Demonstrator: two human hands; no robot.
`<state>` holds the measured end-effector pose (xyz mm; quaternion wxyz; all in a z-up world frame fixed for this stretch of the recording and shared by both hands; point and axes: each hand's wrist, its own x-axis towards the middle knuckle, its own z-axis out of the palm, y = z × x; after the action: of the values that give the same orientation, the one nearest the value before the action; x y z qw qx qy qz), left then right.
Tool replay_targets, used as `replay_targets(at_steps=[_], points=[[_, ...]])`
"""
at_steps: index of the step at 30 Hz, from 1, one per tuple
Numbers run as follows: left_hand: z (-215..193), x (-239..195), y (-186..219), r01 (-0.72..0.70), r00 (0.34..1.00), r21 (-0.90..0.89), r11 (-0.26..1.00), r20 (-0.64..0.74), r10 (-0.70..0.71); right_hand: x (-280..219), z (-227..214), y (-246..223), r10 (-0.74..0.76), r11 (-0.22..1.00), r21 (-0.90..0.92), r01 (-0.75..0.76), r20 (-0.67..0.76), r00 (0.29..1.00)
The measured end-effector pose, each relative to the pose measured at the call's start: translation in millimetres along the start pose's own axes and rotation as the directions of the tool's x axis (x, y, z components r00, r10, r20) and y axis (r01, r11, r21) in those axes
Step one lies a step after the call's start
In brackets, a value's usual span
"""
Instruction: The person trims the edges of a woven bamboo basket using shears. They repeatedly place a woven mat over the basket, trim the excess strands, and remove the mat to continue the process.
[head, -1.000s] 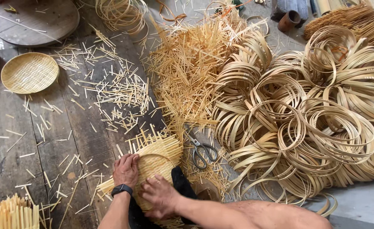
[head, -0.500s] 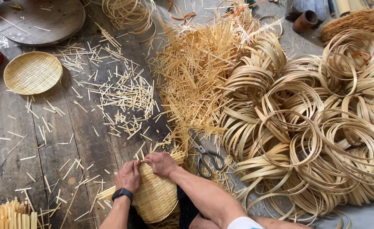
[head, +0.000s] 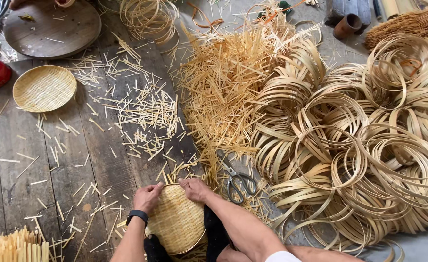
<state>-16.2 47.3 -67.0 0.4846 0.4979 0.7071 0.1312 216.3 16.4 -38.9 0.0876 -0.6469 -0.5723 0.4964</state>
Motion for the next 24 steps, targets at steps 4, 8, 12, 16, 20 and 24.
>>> replay_targets(at_steps=[4, 8, 12, 16, 20, 24], points=[[3.6, -1.0, -3.0, 0.072, 0.997, -0.101, 0.992, 0.021, -0.070, 12.6, 4.6, 21.7, 0.002, 0.990, 0.139, -0.005, 0.021, 1.000], [2.2, 4.9, -3.2, 0.009, 1.000, -0.210, 0.978, -0.015, -0.012, 6.9, 4.2, 5.0, -0.364, 0.920, -0.224, 0.321, -0.186, 0.913], [11.2, -8.1, -11.2, -0.175, 0.966, -0.248, 0.953, -0.228, 0.118, 12.0, 19.6, -49.1, -0.417, 0.868, -0.371, 0.329, -0.186, 0.890], [20.0, -53.5, -16.7, -0.498, 0.574, 0.086, 0.863, -0.713, 0.402, 7.1, 26.5, -103.3, -0.227, 0.832, -0.486, 0.267, 0.141, 0.964], [33.1, -101.6, -52.7, 0.076, 0.759, 0.146, 0.986, -0.650, 0.038, -6.6, 21.6, -124.2, -0.078, 0.754, -0.620, 0.216, 0.242, 0.967], [38.4, -79.3, -84.0, 0.124, 0.799, -0.048, 0.991, -0.588, -0.128, -11.0, 26.6, -128.4, -0.095, 0.832, -0.534, 0.151, 0.132, 0.987]])
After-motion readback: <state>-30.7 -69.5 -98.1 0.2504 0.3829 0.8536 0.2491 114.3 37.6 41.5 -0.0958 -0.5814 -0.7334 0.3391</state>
